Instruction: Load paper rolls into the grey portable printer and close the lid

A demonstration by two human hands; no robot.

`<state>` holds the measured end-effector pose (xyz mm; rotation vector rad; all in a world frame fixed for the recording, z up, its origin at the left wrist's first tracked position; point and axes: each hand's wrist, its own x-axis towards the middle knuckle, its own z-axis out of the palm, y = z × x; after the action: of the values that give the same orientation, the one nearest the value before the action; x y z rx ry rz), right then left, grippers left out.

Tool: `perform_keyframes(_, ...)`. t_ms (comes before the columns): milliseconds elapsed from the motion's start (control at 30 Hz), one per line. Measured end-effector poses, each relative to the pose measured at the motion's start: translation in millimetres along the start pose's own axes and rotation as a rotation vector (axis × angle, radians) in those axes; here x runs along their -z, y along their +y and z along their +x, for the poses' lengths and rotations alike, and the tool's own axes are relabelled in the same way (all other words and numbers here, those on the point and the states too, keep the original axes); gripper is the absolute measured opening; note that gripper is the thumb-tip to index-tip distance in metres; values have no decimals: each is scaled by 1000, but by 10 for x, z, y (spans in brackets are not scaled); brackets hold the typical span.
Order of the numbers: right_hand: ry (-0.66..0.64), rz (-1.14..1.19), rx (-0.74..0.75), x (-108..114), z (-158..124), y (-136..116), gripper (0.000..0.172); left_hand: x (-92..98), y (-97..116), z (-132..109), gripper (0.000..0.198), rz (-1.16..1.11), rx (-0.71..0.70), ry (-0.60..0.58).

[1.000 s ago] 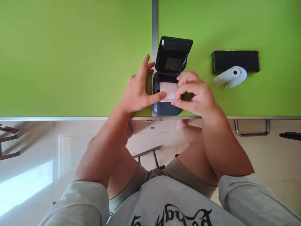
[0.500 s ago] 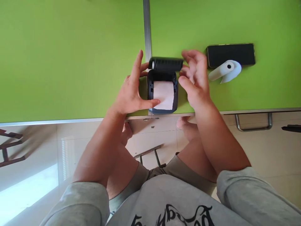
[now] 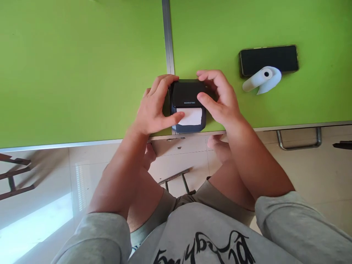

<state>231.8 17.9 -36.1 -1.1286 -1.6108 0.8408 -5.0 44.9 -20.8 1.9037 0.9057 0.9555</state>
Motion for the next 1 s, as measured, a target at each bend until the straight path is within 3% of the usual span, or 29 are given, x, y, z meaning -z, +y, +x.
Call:
perform_keyframes(267,-184,26,-93,145,124,-79,51,-72,45,16,46,-60,106,90)
perform_keyframes(400,-235,1,-69,182,169,-82,51,-76,2,7,48,-9,72,94)
perform_keyframes(633,-318,-18,-87,193,169,-152,52,-42,-69,-24,62,227,-44,-15)
perform_keyframes(1000,-337,-41,-108,200,172,-168,53,-15,-76,-32,65,285,-62,-30)
